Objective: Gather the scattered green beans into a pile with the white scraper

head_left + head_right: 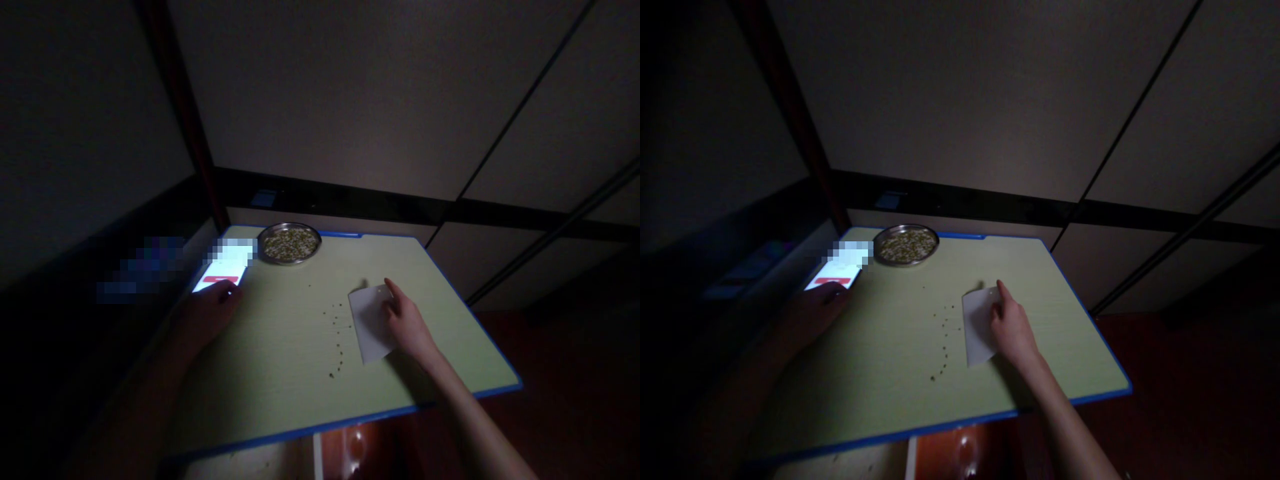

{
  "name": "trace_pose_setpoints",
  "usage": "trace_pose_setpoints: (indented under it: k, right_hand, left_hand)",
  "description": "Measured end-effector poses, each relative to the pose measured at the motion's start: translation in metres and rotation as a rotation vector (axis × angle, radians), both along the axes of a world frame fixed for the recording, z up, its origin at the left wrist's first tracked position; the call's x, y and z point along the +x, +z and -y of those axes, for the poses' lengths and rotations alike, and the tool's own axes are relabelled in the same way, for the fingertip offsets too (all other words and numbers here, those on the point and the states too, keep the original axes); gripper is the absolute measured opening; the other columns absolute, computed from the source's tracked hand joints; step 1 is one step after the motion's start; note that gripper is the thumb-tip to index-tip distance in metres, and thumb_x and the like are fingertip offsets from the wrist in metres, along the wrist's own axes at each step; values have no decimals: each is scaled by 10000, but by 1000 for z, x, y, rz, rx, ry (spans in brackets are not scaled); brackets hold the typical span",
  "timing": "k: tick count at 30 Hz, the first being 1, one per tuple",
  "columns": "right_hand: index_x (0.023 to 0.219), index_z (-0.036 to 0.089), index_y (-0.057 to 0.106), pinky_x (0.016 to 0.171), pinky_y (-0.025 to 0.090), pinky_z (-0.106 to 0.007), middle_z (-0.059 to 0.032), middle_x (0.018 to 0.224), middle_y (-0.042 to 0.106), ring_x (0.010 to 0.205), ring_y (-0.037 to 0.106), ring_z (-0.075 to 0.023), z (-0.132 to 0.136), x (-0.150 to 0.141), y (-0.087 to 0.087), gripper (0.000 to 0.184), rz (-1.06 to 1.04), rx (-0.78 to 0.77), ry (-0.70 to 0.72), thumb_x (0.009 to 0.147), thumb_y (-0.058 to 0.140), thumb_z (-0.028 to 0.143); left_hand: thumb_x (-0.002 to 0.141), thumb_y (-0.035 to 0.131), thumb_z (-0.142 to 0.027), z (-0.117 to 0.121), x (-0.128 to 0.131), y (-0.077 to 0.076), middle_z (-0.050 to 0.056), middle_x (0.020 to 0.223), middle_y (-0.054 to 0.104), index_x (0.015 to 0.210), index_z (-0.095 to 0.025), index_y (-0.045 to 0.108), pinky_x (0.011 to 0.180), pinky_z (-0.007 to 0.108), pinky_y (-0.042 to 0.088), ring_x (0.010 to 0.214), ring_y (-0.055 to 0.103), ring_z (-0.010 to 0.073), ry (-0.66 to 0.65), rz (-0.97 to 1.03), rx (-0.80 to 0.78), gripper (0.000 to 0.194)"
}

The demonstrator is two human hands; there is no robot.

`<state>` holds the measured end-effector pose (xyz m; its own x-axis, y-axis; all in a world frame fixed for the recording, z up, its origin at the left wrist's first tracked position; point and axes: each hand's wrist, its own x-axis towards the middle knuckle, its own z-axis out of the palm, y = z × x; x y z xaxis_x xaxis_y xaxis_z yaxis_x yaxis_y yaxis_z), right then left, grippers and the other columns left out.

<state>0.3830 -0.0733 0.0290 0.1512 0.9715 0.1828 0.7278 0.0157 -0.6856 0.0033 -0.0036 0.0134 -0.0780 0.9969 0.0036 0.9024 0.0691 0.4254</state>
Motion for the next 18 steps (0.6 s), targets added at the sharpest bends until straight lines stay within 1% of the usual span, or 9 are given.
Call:
trace_pose_setpoints:
  k: [3, 7, 10, 12, 14, 15, 16, 17, 18]
  right_hand:
    - [1439, 85, 417, 854, 489, -343, -174, 1109, 695, 947, 668, -242, 5, 9, -2, 637, 36, -14, -17, 815, 446, 209]
    - [1423, 96, 443, 734, 500, -331, -132, 921, 726, 792, 674, -229, 14, 30, -2, 619, 63, -44, -53, 823, 458, 251]
    - [1419, 72, 427, 649, 490, -311, -105, 835, 710, 690, 641, -205, 19, 43, 2, 630, -10, -64, -86, 830, 459, 292]
    - [1357, 46, 474, 636, 489, -301, -108, 833, 703, 696, 633, -200, 19, 52, 12, 606, -98, -66, -100, 820, 478, 325]
    - [1224, 60, 563, 656, 496, -297, -116, 861, 704, 744, 640, -208, 13, 63, 29, 524, -157, -37, -88, 804, 515, 369]
    - [1152, 88, 596, 672, 497, -295, -114, 888, 705, 772, 642, -210, 8, 70, 39, 469, -157, 5, -62, 802, 533, 393]
    - [1101, 112, 610, 674, 496, -294, -110, 909, 705, 778, 641, -210, 3, 76, 50, 429, -141, 47, -28, 806, 542, 416]
    - [1064, 126, 615, 663, 486, -288, -109, 910, 704, 772, 636, -208, -2, 82, 60, 398, -80, 97, -14, 826, 531, 434]
    - [1014, 135, 622, 642, 471, -279, -107, 882, 701, 750, 627, -204, -7, 86, 70, 360, 23, 140, -14, 846, 513, 435]
  left_hand:
    - [887, 347, -511, 1, 2, 3, 61, 918, 682, 924, -230, 626, 676, 275, 404, 793, 613, 198, -13, -25, -3, 397]
    - [888, 349, -504, 2, 3, 5, 51, 922, 679, 935, -238, 623, 683, 271, 406, 802, 613, 194, -10, -4, -10, 385]
    - [881, 359, -512, 3, 4, 5, 51, 918, 681, 932, -240, 631, 675, 272, 405, 797, 613, 199, -1, -4, -12, 388]
    - [879, 360, -516, 3, 5, 6, 55, 933, 684, 950, -241, 636, 676, 274, 407, 806, 616, 205, 10, -9, -5, 396]
    - [881, 354, -520, 3, 5, 7, 58, 950, 687, 962, -237, 639, 676, 275, 410, 819, 618, 209, 17, -12, -10, 410]
    - [883, 350, -523, 3, 5, 7, 58, 952, 689, 963, -235, 639, 676, 274, 411, 820, 619, 209, 20, -9, -18, 417]
    - [884, 345, -531, 2, 5, 7, 57, 954, 691, 962, -234, 640, 676, 274, 413, 821, 620, 208, 20, -3, -27, 426]
    - [886, 339, -538, 2, 5, 7, 57, 954, 693, 954, -232, 641, 679, 275, 414, 820, 620, 208, 19, 2, -32, 435]
    - [888, 334, -542, 2, 4, 6, 59, 957, 695, 947, -230, 643, 683, 278, 417, 821, 620, 209, 16, 8, -34, 442]
